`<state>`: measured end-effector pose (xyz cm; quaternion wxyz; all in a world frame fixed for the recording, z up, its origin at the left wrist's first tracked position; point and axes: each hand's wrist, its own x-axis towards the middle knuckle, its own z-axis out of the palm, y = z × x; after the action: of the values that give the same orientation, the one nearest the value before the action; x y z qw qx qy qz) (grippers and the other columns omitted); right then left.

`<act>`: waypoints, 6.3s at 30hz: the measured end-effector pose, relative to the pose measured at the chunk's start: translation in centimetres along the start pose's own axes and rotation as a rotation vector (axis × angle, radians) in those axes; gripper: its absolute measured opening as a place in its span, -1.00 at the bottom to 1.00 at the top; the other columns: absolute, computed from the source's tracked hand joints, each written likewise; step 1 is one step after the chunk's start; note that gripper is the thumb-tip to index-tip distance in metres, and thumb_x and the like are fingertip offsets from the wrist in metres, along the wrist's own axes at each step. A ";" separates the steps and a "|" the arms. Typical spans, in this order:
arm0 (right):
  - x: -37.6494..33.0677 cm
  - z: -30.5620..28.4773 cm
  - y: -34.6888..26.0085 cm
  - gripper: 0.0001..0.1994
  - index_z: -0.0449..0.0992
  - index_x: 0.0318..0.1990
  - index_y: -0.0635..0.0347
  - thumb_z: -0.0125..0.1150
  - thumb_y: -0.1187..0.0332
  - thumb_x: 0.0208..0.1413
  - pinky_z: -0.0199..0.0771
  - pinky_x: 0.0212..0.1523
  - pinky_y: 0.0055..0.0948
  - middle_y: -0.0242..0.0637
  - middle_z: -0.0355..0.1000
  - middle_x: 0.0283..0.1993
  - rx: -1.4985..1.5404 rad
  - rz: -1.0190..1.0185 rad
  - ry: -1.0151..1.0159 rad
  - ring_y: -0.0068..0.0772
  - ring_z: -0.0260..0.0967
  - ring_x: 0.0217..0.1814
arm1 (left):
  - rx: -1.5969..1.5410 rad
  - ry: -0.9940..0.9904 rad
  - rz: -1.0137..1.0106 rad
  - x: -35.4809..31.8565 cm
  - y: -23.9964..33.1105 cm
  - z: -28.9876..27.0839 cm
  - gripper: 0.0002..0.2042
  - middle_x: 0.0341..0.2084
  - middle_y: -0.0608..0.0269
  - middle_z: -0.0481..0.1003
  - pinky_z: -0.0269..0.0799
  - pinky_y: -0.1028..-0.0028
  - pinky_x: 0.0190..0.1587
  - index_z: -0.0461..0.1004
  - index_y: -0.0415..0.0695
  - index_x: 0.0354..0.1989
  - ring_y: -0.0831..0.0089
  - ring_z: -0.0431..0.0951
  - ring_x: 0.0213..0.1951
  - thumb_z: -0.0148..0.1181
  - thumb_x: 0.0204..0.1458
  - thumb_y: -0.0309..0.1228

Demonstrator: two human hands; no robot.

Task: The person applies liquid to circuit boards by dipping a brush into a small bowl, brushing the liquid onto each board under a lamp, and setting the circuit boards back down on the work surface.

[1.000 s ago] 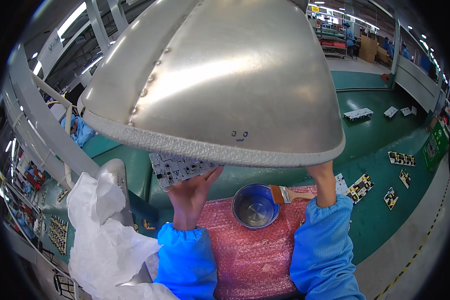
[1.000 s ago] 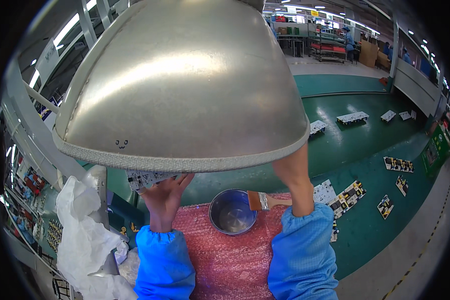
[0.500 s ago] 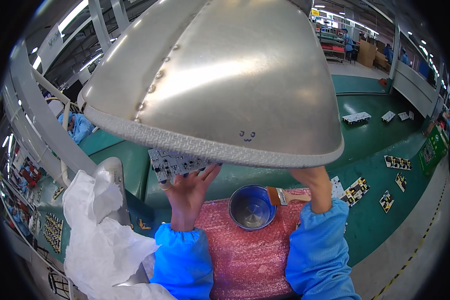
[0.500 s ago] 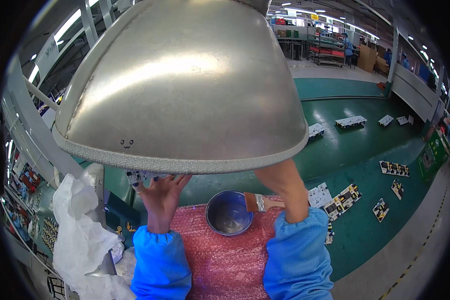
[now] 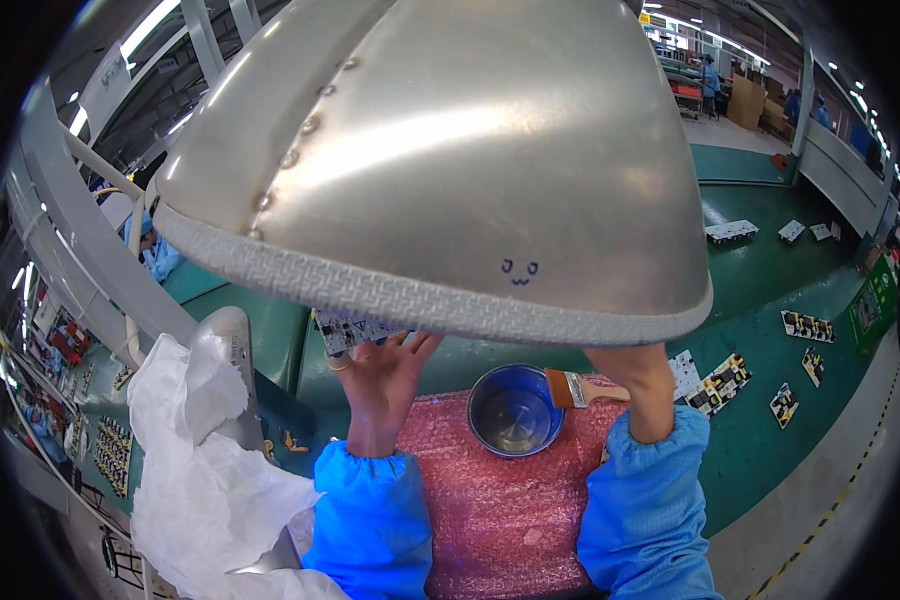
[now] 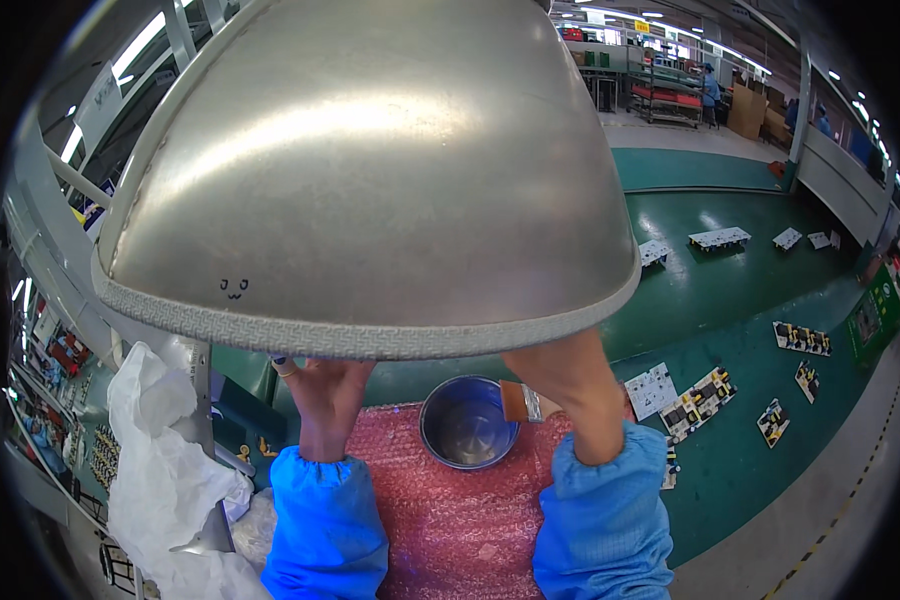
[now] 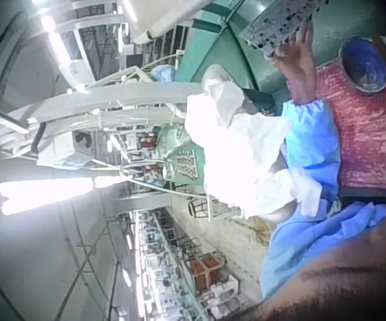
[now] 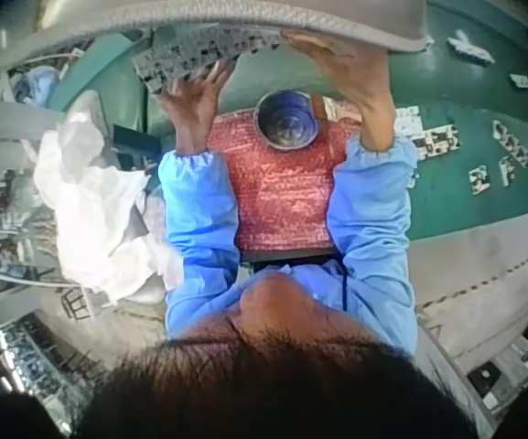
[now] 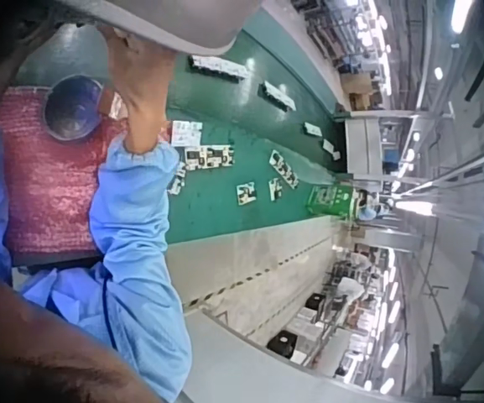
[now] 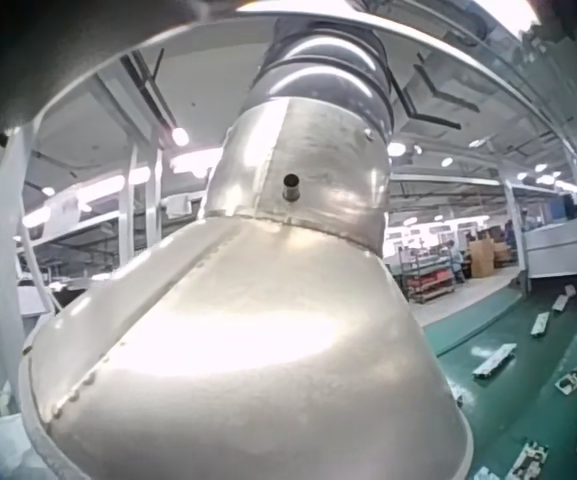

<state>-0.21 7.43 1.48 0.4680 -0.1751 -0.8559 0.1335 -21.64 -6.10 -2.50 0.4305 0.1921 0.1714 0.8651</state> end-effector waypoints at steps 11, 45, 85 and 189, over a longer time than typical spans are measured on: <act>0.4 1.1 -1.0 -0.83 0.50 -0.26 0.22 0.20 0.47 -0.07 0.39 -0.22 -0.22 -0.13 0.46 -0.33 -0.032 -0.135 0.077 -0.02 0.41 -0.27 | 0.131 -0.108 -0.033 0.1 -0.5 -0.4 -0.47 0.28 -0.11 -0.04 -0.18 -0.19 0.33 0.57 0.16 -0.31 -0.35 -0.06 0.26 0.32 -0.37 0.26; 0.3 2.8 -4.1 -0.78 0.62 -0.26 0.28 0.35 0.62 -0.15 0.53 -0.18 -0.49 -0.24 0.58 -0.33 0.166 -0.067 0.175 -0.44 0.54 -0.25 | 0.248 -0.143 -0.031 -0.6 -1.5 -0.7 -0.38 0.17 0.05 0.25 -0.01 -0.07 0.32 0.22 -0.14 0.18 -0.08 0.18 0.22 0.05 0.06 0.04; 0.7 3.1 1.1 -0.78 0.48 -0.17 0.28 0.11 0.43 0.01 0.34 0.00 -0.20 -0.02 0.47 -0.15 0.438 0.271 0.307 0.00 0.39 -0.03 | 0.084 -0.063 0.030 -0.2 0.2 -0.8 -0.40 0.15 0.25 0.31 0.10 0.03 0.24 0.24 0.01 0.20 0.21 0.27 0.18 0.04 0.04 0.07; -11.4 -32.5 19.6 -0.73 0.64 -0.36 0.22 0.32 0.21 -0.14 0.41 -0.32 -0.42 -0.30 0.53 -0.50 -0.290 0.894 -0.338 -0.49 0.43 -0.40 | 1.499 -0.112 0.065 -5.2 4.2 3.5 -0.69 -0.22 0.12 0.52 0.37 0.48 -0.14 0.37 -0.34 0.02 0.40 0.47 -0.24 0.06 0.09 -0.51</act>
<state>36.46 22.43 2.28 0.1906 -0.5641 -0.7707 0.2270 -19.88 -12.26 1.47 0.1667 0.4825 0.6865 0.5177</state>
